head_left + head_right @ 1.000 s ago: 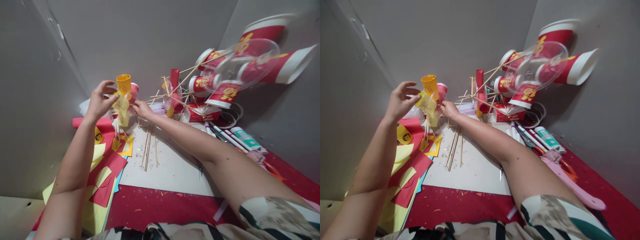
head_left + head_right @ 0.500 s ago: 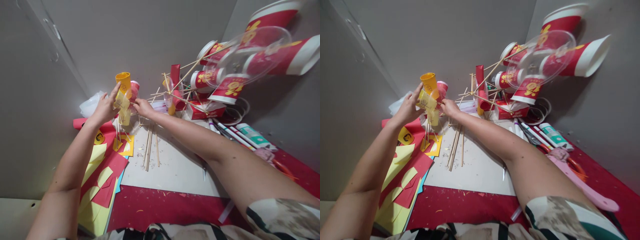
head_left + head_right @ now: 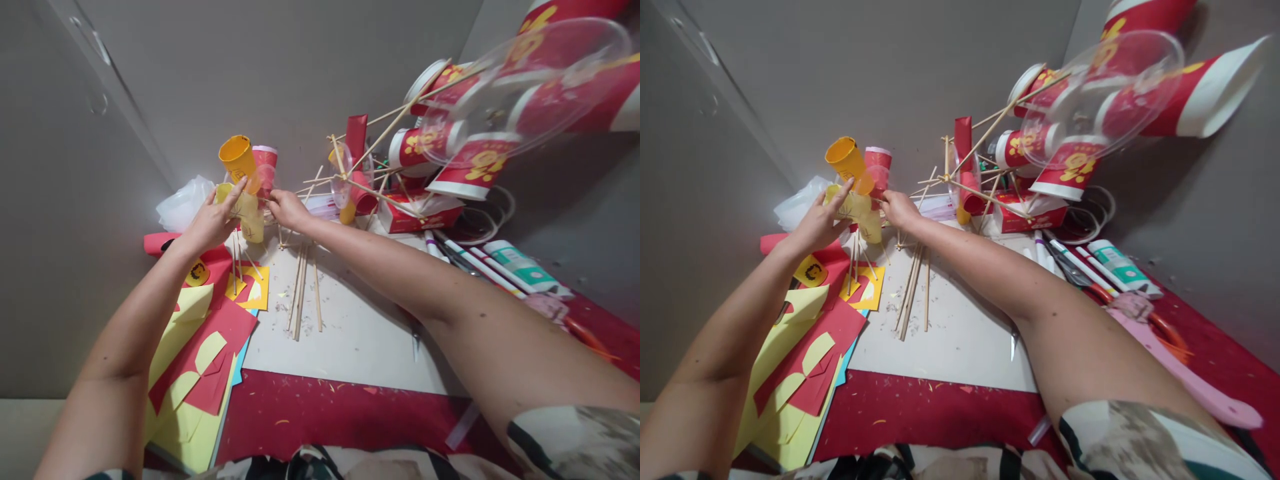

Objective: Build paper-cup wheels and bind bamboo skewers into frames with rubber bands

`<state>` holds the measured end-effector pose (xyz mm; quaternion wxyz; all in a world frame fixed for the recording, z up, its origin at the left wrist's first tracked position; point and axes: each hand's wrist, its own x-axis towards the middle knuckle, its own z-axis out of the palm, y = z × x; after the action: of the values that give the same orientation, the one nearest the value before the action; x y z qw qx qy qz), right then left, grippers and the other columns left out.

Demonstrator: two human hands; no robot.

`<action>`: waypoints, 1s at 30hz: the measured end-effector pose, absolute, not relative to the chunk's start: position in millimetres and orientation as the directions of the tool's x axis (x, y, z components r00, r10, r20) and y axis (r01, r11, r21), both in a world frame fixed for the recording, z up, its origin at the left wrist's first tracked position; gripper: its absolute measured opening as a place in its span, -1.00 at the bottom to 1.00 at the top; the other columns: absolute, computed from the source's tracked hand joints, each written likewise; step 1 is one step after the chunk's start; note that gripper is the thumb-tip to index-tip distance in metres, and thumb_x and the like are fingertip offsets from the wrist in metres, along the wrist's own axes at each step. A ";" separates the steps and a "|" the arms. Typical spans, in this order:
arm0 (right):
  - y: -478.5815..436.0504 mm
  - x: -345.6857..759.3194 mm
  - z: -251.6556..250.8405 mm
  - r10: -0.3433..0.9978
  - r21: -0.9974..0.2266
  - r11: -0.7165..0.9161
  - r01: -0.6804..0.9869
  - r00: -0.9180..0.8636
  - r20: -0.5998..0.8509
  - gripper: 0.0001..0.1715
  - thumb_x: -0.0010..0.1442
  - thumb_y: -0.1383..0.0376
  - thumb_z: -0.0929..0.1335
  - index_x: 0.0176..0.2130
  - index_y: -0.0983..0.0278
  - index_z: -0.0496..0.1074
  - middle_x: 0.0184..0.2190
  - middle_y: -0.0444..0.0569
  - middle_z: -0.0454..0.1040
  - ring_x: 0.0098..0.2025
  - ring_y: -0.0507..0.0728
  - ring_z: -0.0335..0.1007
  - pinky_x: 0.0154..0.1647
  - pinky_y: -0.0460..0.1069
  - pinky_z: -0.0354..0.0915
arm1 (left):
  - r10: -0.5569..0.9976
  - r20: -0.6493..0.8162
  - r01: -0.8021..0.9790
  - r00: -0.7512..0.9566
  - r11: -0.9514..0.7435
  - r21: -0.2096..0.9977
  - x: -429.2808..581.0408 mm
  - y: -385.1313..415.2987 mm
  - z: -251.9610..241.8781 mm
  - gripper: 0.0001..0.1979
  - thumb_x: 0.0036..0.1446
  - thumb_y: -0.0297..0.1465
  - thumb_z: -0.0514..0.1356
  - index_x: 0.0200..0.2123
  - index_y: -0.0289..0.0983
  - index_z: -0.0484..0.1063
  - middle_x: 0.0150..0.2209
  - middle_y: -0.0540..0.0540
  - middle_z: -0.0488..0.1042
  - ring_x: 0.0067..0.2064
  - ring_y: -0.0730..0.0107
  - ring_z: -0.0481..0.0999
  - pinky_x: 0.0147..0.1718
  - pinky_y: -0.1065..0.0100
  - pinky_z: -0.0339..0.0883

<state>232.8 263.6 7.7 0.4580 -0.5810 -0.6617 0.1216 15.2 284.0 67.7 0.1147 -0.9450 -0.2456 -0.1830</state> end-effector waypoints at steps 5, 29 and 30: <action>261.9 231.3 7.5 0.882 -0.685 0.295 0.666 0.085 0.463 -0.80 0.29 0.41 0.29 -0.31 0.35 0.51 -0.32 0.04 0.56 -0.26 0.16 0.42 -0.16 -0.02 0.24 | 0.431 0.445 0.513 0.785 -0.855 -0.076 10.7 282.0 60.2 -0.17 0.19 -0.47 0.16 0.50 -0.24 0.00 0.27 -0.33 0.43 0.29 -0.07 0.39 0.22 -0.06 0.34; 266.6 221.7 4.7 0.868 -0.836 0.334 0.436 0.203 0.453 -0.88 0.26 0.42 0.27 -0.30 0.26 0.37 -0.38 0.02 0.51 -0.21 0.21 0.47 0.00 0.09 0.36 | 0.483 0.842 0.459 0.238 -0.820 0.341 27.1 264.1 72.8 -0.46 0.18 -0.19 0.31 0.20 -0.15 0.34 -0.20 -0.06 0.62 -0.13 0.21 0.64 0.10 0.08 0.42; 265.6 220.3 6.1 0.873 -0.853 0.346 0.391 0.199 0.445 -0.88 0.28 0.42 0.26 -0.27 0.26 0.37 -0.40 0.00 0.51 -0.26 0.18 0.48 -0.06 0.06 0.38 | 0.468 0.846 0.472 0.255 -0.824 0.313 27.1 262.9 72.4 -0.48 0.18 -0.22 0.31 0.19 -0.16 0.35 -0.21 -0.06 0.62 -0.10 0.19 0.64 0.13 0.05 0.39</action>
<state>220.3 265.6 6.1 0.5639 -0.5304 -0.5957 0.2140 27.1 262.9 72.4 0.0022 -0.7922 -0.2966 -0.5333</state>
